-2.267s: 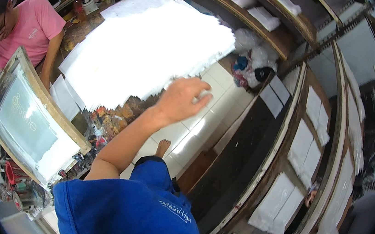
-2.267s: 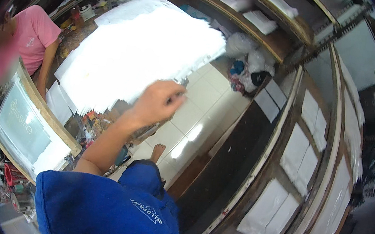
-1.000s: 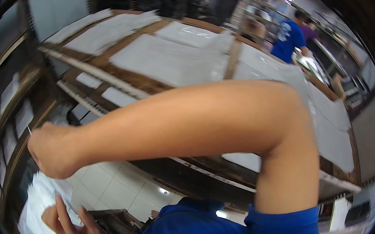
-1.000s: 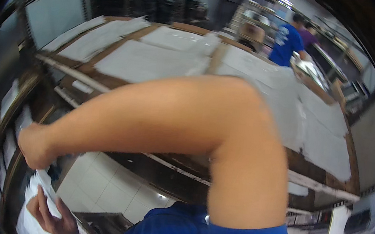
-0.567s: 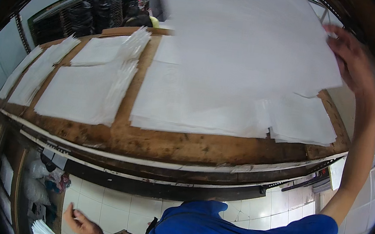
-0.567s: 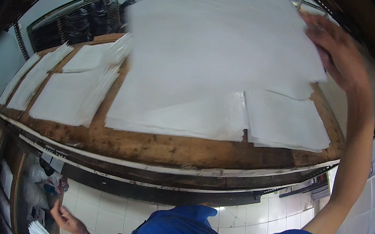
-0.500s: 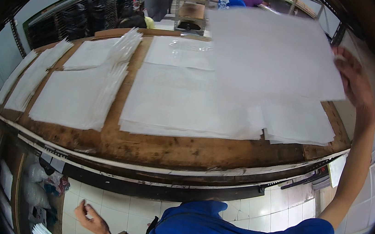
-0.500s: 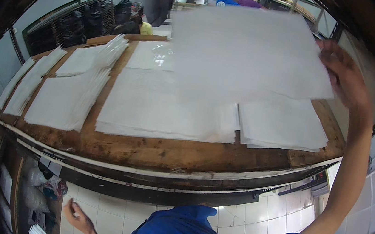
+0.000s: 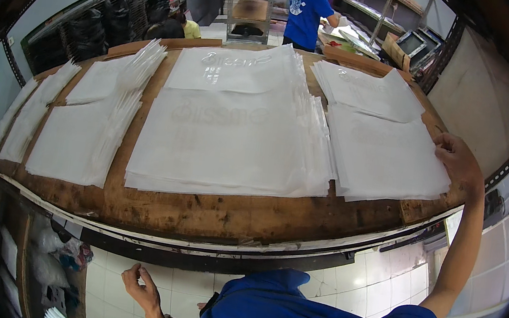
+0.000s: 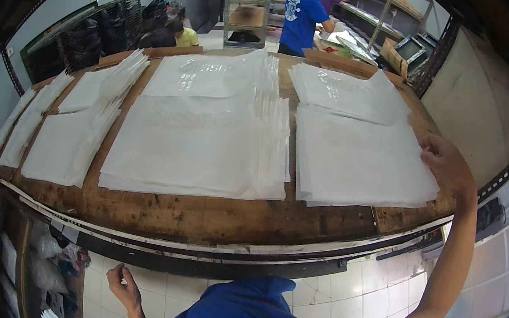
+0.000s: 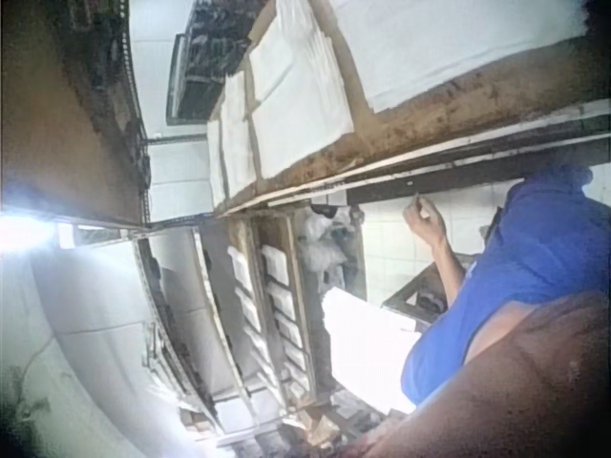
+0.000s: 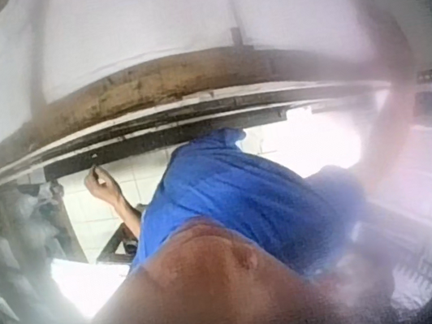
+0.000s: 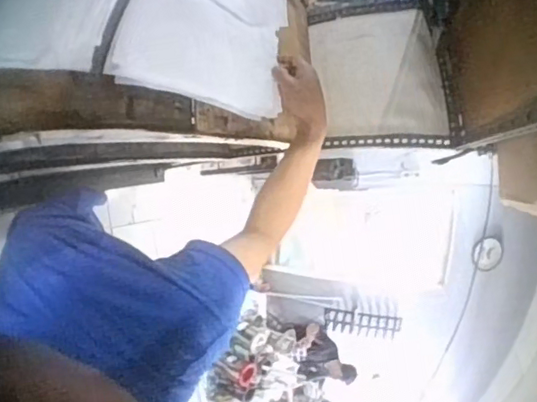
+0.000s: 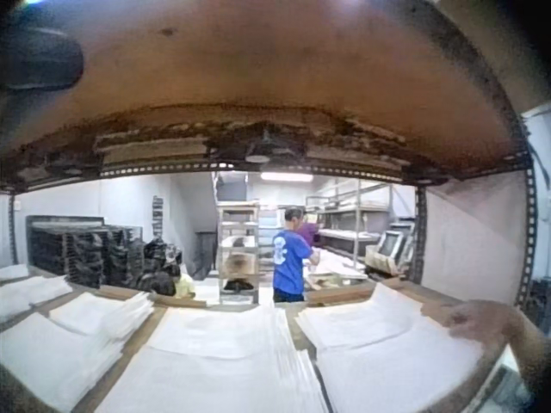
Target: The person repeatedly picks up white sheets of paper from a large stack on a table and places them onto a nearby metal shelving unit. The person continues this repetitive stacking process throughout the clip.
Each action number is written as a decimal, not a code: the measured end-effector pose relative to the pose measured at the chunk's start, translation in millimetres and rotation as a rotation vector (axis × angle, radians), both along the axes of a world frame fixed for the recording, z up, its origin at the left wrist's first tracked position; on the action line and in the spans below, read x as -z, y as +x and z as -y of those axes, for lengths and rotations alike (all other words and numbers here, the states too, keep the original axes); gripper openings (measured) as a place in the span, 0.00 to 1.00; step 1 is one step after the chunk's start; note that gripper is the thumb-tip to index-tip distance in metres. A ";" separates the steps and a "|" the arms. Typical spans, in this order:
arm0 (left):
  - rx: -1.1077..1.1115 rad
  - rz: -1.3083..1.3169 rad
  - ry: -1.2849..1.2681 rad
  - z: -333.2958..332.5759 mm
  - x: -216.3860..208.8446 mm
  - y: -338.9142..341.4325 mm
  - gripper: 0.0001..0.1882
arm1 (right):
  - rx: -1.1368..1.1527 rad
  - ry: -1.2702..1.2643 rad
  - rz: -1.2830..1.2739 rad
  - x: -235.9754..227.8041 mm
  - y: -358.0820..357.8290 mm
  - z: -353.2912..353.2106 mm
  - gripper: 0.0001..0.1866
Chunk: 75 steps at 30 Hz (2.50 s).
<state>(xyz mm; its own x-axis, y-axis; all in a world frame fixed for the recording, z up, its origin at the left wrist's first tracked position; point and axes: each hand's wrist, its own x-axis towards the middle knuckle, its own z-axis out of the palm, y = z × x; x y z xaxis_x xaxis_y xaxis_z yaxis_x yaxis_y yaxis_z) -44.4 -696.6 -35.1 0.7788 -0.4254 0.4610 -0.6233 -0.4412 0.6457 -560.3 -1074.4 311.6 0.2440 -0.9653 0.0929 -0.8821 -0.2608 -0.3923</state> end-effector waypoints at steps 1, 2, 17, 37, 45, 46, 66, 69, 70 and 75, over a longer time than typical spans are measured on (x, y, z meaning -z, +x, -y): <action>-0.009 -0.004 -0.002 -1.6 1.5 -0.3 0.08 | 0.018 -0.073 -0.051 1.0 -3.5 -1.0 0.15; -0.016 -0.020 0.003 -4.4 1.9 -1.8 0.08 | 0.030 -0.141 -0.102 4.1 -4.7 -0.7 0.15; -0.173 0.030 -0.134 -94.6 -22.4 11.5 0.07 | -0.794 -0.545 0.247 53.7 61.9 -129.7 0.20; -1.104 0.080 -0.057 -358.7 -56.6 -55.2 0.07 | -1.614 0.917 -0.474 587.1 577.5 -381.2 0.12; -1.605 0.193 0.226 -416.3 -84.7 -86.7 0.17 | -1.550 0.732 -0.662 655.0 628.4 -318.7 0.16; -1.706 0.165 0.316 -439.3 -89.0 -88.8 0.19 | -1.581 0.673 -0.677 651.2 635.6 -315.6 0.16; -1.369 0.088 0.641 -494.3 -73.5 -17.6 0.15 | -1.465 1.472 -0.124 425.3 645.8 -521.0 0.18; -1.202 0.174 0.563 -434.6 -71.8 -25.4 0.18 | -1.750 1.685 0.017 334.7 626.1 -606.5 0.29; -1.169 0.184 0.546 -419.0 -71.2 -28.3 0.19 | -1.791 1.786 0.032 314.6 620.2 -628.8 0.28; -1.118 0.181 0.426 -366.8 -71.2 -46.2 0.19 | -1.925 1.839 -0.215 317.2 629.0 -666.0 0.18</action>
<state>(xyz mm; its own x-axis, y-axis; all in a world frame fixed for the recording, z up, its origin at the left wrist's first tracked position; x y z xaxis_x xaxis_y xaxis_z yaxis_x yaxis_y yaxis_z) -90.6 -329.8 36.1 0.7521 0.2975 0.5881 0.1724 -0.9501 0.2601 68.7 -408.4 -5.6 0.3062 0.9351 -0.1786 -0.3294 -0.0720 -0.9414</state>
